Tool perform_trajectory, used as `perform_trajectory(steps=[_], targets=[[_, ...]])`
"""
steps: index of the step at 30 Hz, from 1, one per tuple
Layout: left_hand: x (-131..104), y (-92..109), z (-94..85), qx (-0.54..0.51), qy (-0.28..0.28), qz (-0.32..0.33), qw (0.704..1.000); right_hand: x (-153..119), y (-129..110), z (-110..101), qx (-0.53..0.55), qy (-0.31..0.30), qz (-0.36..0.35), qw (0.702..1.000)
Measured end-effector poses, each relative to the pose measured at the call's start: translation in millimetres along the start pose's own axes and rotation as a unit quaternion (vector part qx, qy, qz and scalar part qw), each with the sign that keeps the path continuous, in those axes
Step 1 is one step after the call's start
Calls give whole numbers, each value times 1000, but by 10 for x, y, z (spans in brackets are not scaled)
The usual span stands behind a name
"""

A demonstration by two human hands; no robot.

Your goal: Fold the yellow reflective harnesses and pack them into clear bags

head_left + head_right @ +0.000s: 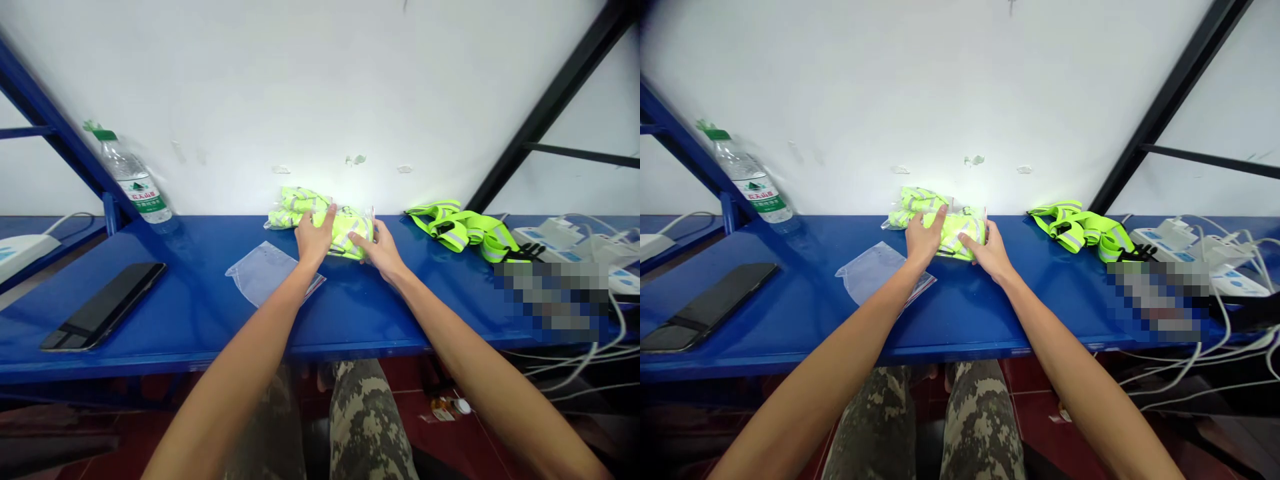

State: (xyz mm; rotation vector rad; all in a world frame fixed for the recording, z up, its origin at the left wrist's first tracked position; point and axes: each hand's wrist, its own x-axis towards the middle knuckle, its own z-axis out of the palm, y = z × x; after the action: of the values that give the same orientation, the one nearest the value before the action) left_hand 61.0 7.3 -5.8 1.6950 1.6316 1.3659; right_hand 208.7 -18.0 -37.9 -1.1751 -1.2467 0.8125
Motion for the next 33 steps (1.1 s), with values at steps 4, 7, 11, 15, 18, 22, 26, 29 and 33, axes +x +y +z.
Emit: perform_trajectory(steps=[4,7,11,15,18,22,26,29,33], targets=[[55,36,-121,-44,79,-31,995,142,-90,27,23,9,-17,1000],[40,42,-113,-11,81,-24,996,514,-156,20,17,99,-56,993],[-14,-43,9,68,10,44,997,1000,-129,-72,-131,155,-43,978],[-92,-83,86,144,-45,92,984,1024,25,-91,-391,84,-172,900],[-152,-6,68,185,-90,135,969,832,112,-20,-473,-34,-217,853],[-198,155,-28,229,-119,202,945,639,143,11,-515,-59,-218,827],[-163,259,-325,356,-237,128,895,558,155,-61,-507,-35,-221,833],[-91,278,-651,394,-401,88,823,501,164,-115,-514,-21,-212,831],[13,218,-813,427,-438,76,787,437,158,-165,-523,-10,-187,831]])
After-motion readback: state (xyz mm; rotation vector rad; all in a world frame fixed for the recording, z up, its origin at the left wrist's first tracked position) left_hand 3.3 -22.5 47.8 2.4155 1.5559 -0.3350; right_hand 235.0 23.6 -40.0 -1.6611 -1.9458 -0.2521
